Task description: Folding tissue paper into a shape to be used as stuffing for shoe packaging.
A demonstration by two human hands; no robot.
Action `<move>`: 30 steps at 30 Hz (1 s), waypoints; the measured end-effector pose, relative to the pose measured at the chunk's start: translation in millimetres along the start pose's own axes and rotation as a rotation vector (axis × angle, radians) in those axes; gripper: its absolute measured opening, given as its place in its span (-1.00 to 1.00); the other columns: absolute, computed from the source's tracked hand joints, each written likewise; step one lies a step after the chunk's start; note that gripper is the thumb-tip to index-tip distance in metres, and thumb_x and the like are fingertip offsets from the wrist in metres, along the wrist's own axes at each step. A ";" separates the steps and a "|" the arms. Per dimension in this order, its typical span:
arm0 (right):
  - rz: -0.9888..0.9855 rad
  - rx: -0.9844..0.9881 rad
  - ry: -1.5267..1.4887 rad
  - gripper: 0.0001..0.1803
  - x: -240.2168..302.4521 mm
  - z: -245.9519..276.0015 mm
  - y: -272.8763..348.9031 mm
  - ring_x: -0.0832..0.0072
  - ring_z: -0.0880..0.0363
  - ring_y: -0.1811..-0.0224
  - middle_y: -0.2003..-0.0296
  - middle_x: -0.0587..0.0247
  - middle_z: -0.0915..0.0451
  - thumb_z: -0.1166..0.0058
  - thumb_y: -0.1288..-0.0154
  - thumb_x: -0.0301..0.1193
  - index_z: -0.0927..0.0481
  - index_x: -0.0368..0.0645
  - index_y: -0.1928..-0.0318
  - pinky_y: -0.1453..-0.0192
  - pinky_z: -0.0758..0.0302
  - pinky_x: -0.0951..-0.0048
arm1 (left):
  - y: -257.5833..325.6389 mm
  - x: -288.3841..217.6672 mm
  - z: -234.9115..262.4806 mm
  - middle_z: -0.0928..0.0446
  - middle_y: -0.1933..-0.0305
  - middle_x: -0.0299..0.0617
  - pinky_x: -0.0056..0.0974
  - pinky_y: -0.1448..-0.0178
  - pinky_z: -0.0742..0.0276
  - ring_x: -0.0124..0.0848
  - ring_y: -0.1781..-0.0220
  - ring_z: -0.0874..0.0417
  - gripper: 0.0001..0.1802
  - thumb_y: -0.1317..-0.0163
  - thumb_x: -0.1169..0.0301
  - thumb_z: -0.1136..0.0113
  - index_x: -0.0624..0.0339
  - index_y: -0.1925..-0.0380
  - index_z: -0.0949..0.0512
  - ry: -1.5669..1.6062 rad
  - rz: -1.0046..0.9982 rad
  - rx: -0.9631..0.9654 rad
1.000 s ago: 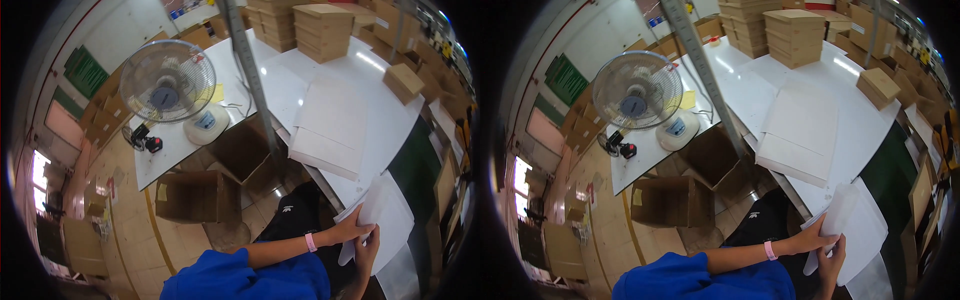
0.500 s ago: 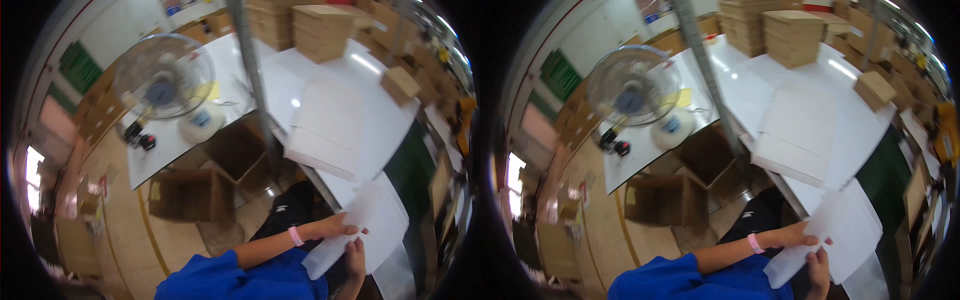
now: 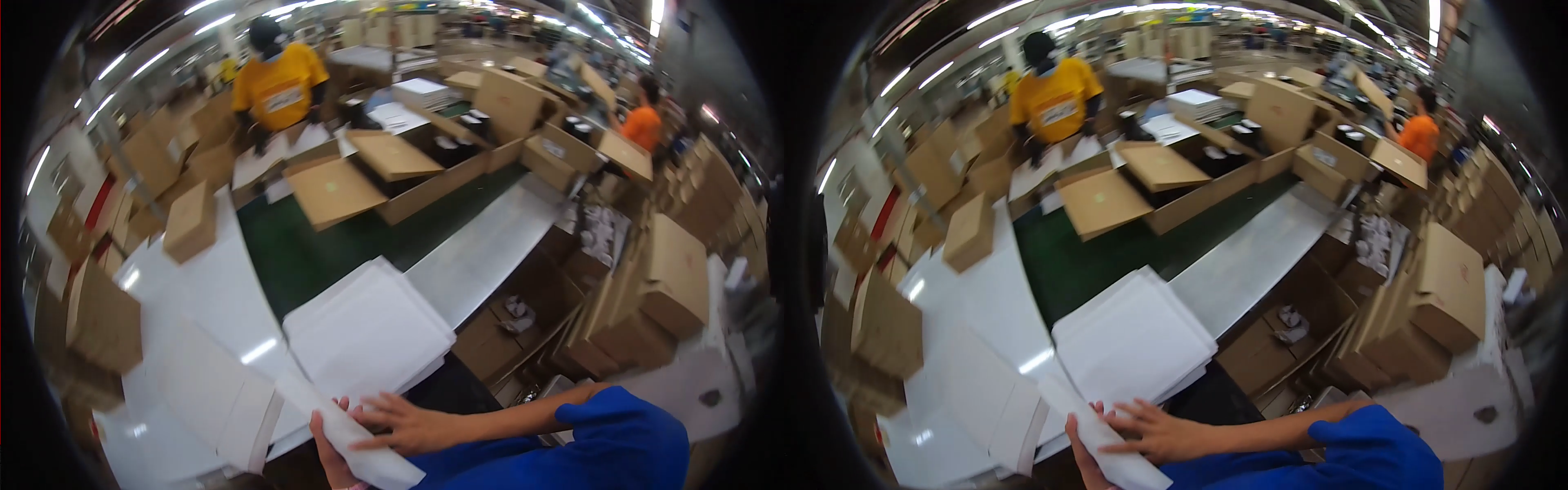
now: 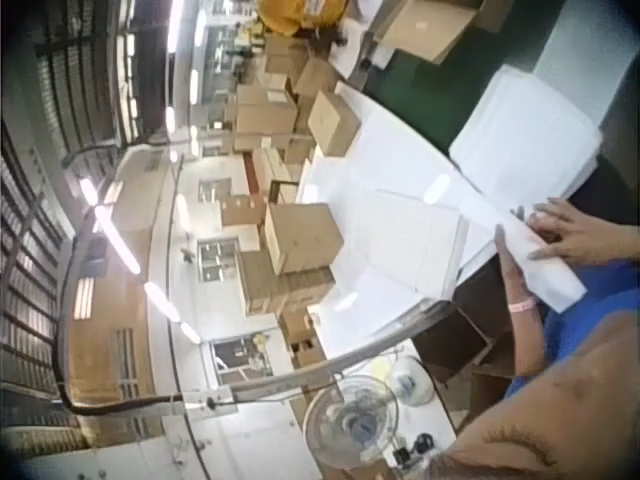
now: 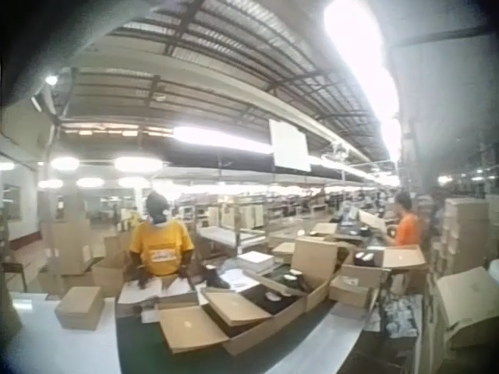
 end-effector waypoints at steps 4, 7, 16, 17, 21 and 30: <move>0.197 -0.053 -0.113 -0.08 25.9 2.4 -0.6 -0.18 0.05 -0.90 -0.83 0.11 -0.15 -0.50 -0.33 -0.44 -0.54 0.50 -0.65 -0.86 -0.04 -0.54 | 25.5 7.9 -41.1 -0.44 -0.71 -0.10 0.33 -0.83 -0.26 0.00 -0.73 -0.36 0.12 -0.49 -0.52 -0.21 0.03 -0.77 -0.34 -0.230 0.249 0.067; 0.322 0.154 0.077 -0.16 32.6 5.3 -1.0 -0.21 0.11 -0.92 -0.94 0.29 0.21 -0.42 -0.52 -0.33 -0.50 0.60 -0.70 -0.82 0.05 -0.67 | 9.5 24.7 -40.0 -0.53 -0.58 0.06 0.18 -0.69 -0.51 0.00 -0.56 -0.59 -0.01 -0.57 -0.30 -0.32 0.14 -0.71 -0.36 -0.096 0.431 0.122; -0.243 -0.201 -0.462 -0.60 -37.4 2.6 3.5 -0.24 0.08 -0.89 -0.86 0.09 -0.13 -0.61 -0.43 -0.35 -0.94 0.32 -0.23 -0.85 -0.07 -0.36 | -19.5 43.5 -23.4 -0.54 -0.57 0.07 0.15 -0.67 -0.55 0.00 -0.54 -0.61 -0.01 -0.55 -0.24 -0.37 0.17 -0.72 -0.34 -0.333 0.347 0.186; -0.262 -0.242 -0.466 -0.45 -41.8 -5.7 10.1 -0.20 0.07 -0.89 -0.86 0.05 -0.12 -0.62 -0.43 -0.32 -0.83 0.33 -0.39 -0.85 -0.09 -0.29 | -21.4 45.3 -23.2 -0.54 -0.57 0.07 0.15 -0.66 -0.55 0.00 -0.54 -0.61 -0.01 -0.55 -0.23 -0.37 0.17 -0.72 -0.34 -0.363 0.336 0.193; -0.520 -0.506 -0.846 0.16 -44.7 -2.8 19.6 -0.08 -0.04 -0.86 -0.81 -0.08 -0.15 -0.62 -0.48 -0.20 -0.13 0.28 -0.89 -0.86 -0.17 -0.08 | -27.7 53.8 -22.4 -0.54 -0.57 0.07 0.13 -0.65 -0.57 0.00 -0.54 -0.62 -0.01 -0.54 -0.20 -0.40 0.18 -0.72 -0.33 -0.484 0.298 0.224; -0.836 -0.360 -1.305 0.37 -60.7 -35.1 30.4 -0.01 -0.28 -0.77 -0.77 -0.17 -0.21 -0.56 -0.55 -0.06 0.31 0.25 -0.93 -0.84 -0.22 0.04 | -21.3 56.0 -18.7 -0.55 -0.55 0.07 0.10 -0.62 -0.60 -0.01 -0.52 -0.64 0.00 -0.53 -0.13 -0.45 0.20 -0.73 -0.30 -0.766 0.191 0.272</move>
Point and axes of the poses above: each hand's wrist, its own y-axis away from the middle knuckle, its own z-axis out of the back of the hand, x = y × z, the point moved 8 cm from there along -y, towards the middle knuckle
